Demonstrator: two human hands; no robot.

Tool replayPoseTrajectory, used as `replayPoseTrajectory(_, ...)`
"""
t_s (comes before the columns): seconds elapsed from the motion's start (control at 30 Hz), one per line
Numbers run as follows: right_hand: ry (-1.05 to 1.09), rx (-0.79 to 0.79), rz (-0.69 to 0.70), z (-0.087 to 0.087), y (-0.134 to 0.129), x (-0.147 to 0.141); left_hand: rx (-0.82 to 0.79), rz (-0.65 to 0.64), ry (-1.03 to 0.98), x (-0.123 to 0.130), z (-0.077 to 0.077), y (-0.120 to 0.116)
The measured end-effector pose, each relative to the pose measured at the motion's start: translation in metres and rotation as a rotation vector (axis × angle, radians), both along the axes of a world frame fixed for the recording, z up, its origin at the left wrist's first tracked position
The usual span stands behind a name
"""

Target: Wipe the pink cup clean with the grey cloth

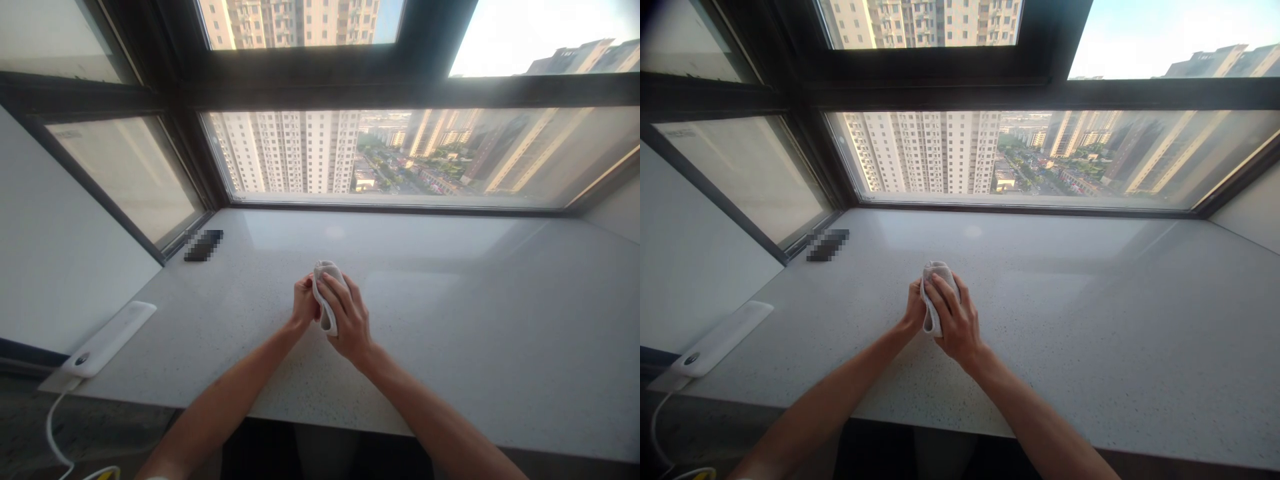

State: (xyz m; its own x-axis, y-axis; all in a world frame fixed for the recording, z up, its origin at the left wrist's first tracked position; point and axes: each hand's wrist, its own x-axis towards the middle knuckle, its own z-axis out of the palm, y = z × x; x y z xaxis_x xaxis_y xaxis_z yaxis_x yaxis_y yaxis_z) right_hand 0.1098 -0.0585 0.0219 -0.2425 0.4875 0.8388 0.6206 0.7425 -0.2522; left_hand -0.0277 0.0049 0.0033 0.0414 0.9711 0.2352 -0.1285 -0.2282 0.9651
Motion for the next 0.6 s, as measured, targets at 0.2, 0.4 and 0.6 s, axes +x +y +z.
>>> replayPoseTrajectory(0.2,0.045,-0.079,0.02,0.0002,-0.0001,0.0037,0.136,0.052,0.128,-0.0074,0.003,0.0009)
replayPoseTrajectory(0.4,0.028,-0.035,0.011,-0.0006,-0.0028,0.001,0.153,0.057,0.143,-0.0053,0.0022,-0.0026)
replayPoseTrajectory(0.6,0.066,-0.065,0.048,0.0006,-0.0043,0.0035,0.123,0.017,0.055,-0.0072,0.0052,-0.002)
